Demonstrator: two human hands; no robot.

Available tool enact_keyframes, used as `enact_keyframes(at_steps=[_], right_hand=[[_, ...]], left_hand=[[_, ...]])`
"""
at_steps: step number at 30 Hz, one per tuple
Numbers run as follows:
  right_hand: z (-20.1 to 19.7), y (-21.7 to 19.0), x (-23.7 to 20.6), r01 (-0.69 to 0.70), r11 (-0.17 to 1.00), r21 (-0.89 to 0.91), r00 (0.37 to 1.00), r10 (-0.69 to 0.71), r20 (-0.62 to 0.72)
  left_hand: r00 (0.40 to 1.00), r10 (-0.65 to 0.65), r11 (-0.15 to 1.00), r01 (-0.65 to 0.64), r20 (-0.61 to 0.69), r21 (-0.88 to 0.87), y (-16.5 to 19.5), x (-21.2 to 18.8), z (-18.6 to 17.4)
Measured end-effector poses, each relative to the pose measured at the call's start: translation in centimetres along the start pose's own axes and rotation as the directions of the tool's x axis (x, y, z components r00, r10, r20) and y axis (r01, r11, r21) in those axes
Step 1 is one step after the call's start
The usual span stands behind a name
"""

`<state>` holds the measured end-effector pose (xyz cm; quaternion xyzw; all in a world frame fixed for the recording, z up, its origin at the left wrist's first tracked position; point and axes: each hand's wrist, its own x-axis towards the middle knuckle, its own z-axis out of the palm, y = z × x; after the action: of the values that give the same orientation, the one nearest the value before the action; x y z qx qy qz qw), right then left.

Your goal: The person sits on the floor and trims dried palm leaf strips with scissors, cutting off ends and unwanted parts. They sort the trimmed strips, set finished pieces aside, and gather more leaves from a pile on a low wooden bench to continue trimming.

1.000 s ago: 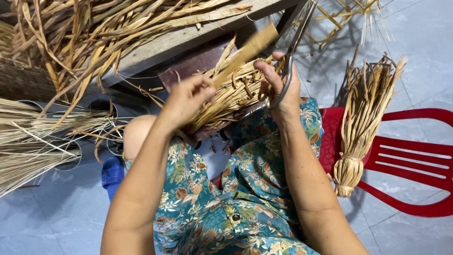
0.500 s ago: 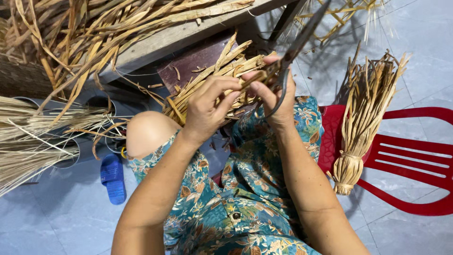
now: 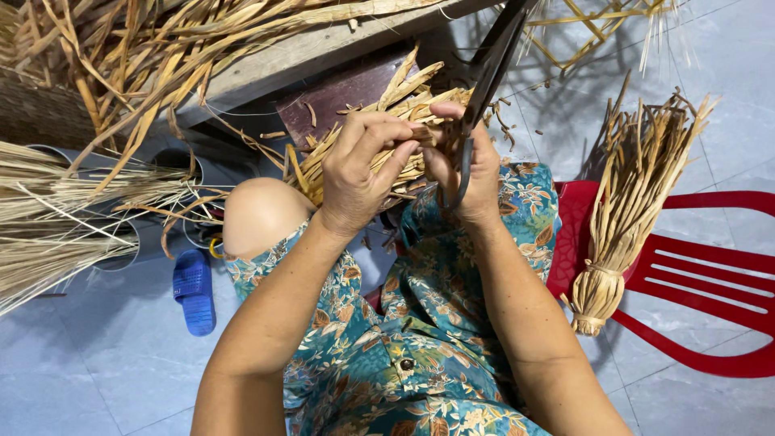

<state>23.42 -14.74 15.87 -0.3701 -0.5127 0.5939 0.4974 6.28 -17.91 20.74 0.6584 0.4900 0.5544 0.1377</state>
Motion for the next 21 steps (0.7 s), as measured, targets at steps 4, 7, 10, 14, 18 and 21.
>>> enact_keyframes(at_steps=[4,7,10,14,18,21], right_hand=[[0.23,-0.05,0.1,0.081,0.996,-0.038,0.997,-0.081,0.002],[0.28,-0.23,0.14,0.162,0.986,-0.046,0.987,-0.163,-0.006],[0.29,-0.28,0.0,0.177,0.984,0.005,0.983,-0.177,-0.044],[0.04,-0.18,-0.12,0.18,0.983,-0.02,0.983,-0.181,-0.035],[-0.17,-0.06,-0.18,0.165,0.985,-0.043,0.986,-0.166,-0.019],[-0.18,-0.04,-0.17,0.157,0.988,0.006,0.988,-0.157,-0.011]], left_hand=[[1.0,0.011,0.997,-0.012,0.008,0.074,-0.13,-0.09,0.0],[0.999,0.026,0.999,-0.027,0.034,0.038,-0.3,-0.05,-0.08],[0.997,0.053,0.999,-0.053,0.049,-0.001,-0.44,0.06,-0.22],[0.997,0.043,0.998,-0.041,0.068,-0.038,-0.38,0.16,-0.34],[0.991,-0.028,0.99,0.045,0.128,-0.134,-0.47,0.33,-0.59],[0.976,-0.124,0.965,0.161,0.176,-0.209,-0.68,0.34,-0.64]])
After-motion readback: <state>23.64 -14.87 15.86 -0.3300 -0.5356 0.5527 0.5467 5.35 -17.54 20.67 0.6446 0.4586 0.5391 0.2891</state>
